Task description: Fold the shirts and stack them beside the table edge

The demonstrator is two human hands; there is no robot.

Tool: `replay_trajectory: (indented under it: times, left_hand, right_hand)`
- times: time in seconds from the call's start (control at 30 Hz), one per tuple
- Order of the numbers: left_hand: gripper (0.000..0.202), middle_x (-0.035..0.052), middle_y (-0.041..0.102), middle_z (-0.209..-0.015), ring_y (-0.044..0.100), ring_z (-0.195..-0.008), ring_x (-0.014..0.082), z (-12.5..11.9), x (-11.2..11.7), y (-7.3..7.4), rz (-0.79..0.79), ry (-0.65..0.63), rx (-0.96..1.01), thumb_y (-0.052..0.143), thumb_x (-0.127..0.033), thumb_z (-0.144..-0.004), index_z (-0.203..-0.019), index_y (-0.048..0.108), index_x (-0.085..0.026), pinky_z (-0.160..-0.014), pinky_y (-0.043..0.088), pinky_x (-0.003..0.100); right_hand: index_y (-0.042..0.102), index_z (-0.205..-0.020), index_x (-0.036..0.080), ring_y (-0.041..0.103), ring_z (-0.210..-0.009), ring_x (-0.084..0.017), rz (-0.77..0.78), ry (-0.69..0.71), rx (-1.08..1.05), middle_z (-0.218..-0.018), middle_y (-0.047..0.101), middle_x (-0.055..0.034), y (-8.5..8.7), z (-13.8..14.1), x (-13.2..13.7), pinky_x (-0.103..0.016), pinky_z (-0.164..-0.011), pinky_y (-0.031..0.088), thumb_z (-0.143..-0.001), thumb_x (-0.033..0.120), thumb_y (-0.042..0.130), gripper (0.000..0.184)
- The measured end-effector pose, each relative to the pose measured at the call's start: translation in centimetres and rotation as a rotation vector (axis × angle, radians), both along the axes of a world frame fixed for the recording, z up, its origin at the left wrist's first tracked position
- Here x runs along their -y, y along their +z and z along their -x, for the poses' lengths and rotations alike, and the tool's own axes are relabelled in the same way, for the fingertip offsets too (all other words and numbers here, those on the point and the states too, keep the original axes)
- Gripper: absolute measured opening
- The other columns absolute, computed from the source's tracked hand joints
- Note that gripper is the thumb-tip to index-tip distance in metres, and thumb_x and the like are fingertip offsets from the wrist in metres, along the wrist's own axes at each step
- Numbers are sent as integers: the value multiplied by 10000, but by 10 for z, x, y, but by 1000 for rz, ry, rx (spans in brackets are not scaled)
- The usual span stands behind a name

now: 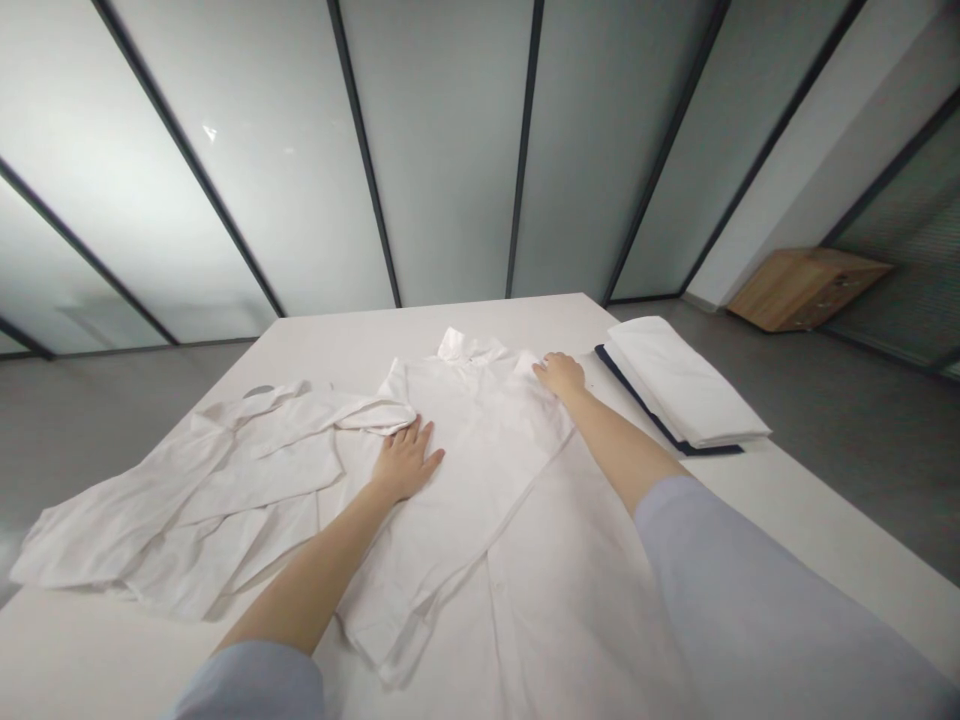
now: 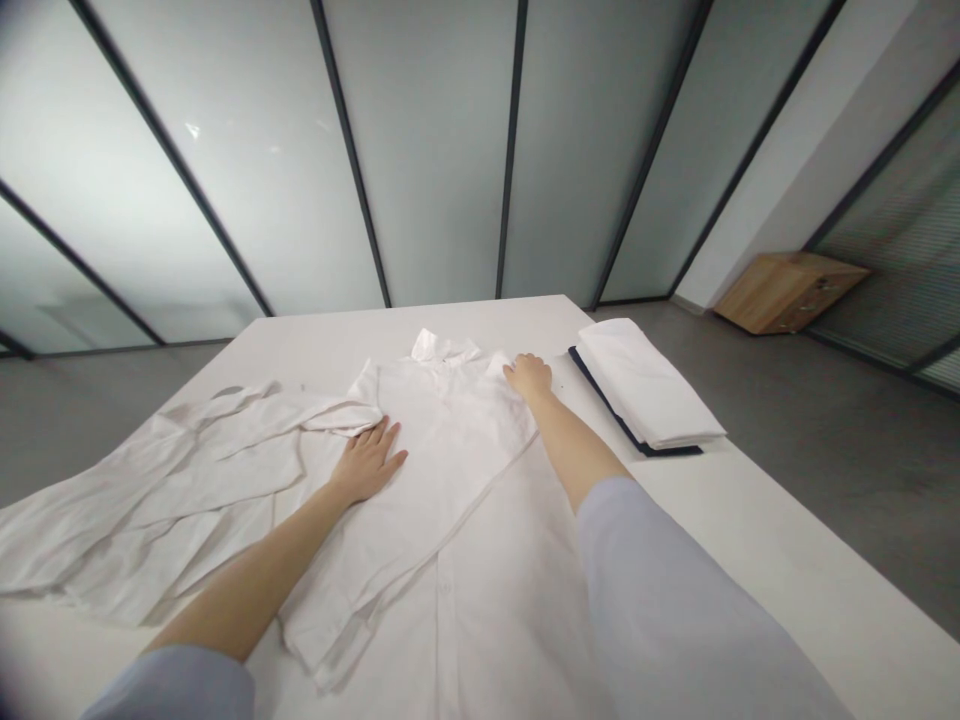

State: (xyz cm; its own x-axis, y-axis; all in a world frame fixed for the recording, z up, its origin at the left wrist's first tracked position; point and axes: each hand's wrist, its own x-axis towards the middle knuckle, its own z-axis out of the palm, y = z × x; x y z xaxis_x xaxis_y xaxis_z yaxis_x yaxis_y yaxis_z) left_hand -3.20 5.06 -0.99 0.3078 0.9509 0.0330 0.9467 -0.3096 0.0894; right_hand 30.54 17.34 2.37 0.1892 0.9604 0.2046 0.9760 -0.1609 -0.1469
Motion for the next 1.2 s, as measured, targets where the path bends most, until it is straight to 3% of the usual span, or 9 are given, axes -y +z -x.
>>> replay_trajectory:
  times: [0.23, 0.5, 0.7, 0.83, 0.93, 1.03, 1.2]
  left_hand:
    - [620, 144, 328, -1555, 342, -1405, 299, 2, 3, -1, 1, -8, 56, 277, -533, -972, -1463, 412, -179, -1109, 287, 467]
    - [591, 125, 374, -1534, 339, -1413, 249, 8, -1, -4, 29, -7, 155, 210, -481, -999, -1459, 410, -168, -1130, 274, 436]
    - [608, 101, 378, -1536, 358, -1405, 227, 7, 1, -4, 3, -12, 82, 171, -506, -1002, -1457, 413, -182, -1124, 301, 420]
    - [613, 112, 392, -1526, 379, -1392, 243, 5, 3, -3, -29, -6, 37, 192, -519, -998, -1445, 434, -177, -1113, 322, 427]
    - [618, 115, 395, -1524, 378, -1392, 247, 4, 3, -3, -42, -7, 23, 202, -527, -994, -1446, 434, -176, -1112, 322, 422]
    - [630, 108, 380, -1535, 362, -1402, 242, 3, 3, -2, -27, -4, 3, 201, -540, -990, -1457, 417, -177, -1121, 303, 403]
    - [626, 87, 355, -1552, 350, -1407, 241, 2, 3, -2, -23, 11, -9, 210, -554, -982, -1463, 405, -206, -1119, 291, 390]
  right_hand:
    - [706, -1055, 145, 646, -987, -276, -5, 22, 82, -1097, 689, -184, -14, -2, -18, -362, -821, 434, -950, 361, 416, 377]
    - [704, -1060, 135, 650, -1015, -278, 51, -17, 44, -1080, 701, -185, -11, -23, -32, -359, -831, 439, -982, 303, 372, 381]
    - [677, -1109, 127, 623, -1072, -291, 124, -77, 48, -1113, 678, -198, -13, -31, -43, -377, -869, 438, -973, 328, 384, 381]
    - [603, -1199, 97, 561, -1139, -323, 33, -100, 96, -1217, 612, -226, -8, -18, -41, -425, -914, 416, -945, 320, 420, 384]
    - [586, -1213, 99, 525, -1179, -317, -29, 24, 125, -1251, 593, -211, -7, -4, -33, -438, -969, 383, -958, 349, 369, 418]
    - [550, -1286, 95, 465, -1262, -323, 74, 143, 117, -1347, 539, -210, -16, 5, -24, -451, -1030, 346, -962, 471, 321, 546]
    - [374, -1469, 111, 246, -1435, -330, 218, 164, 59, -1575, 268, -170, -34, -2, -25, -485, -1136, 222, -946, 588, 247, 720]
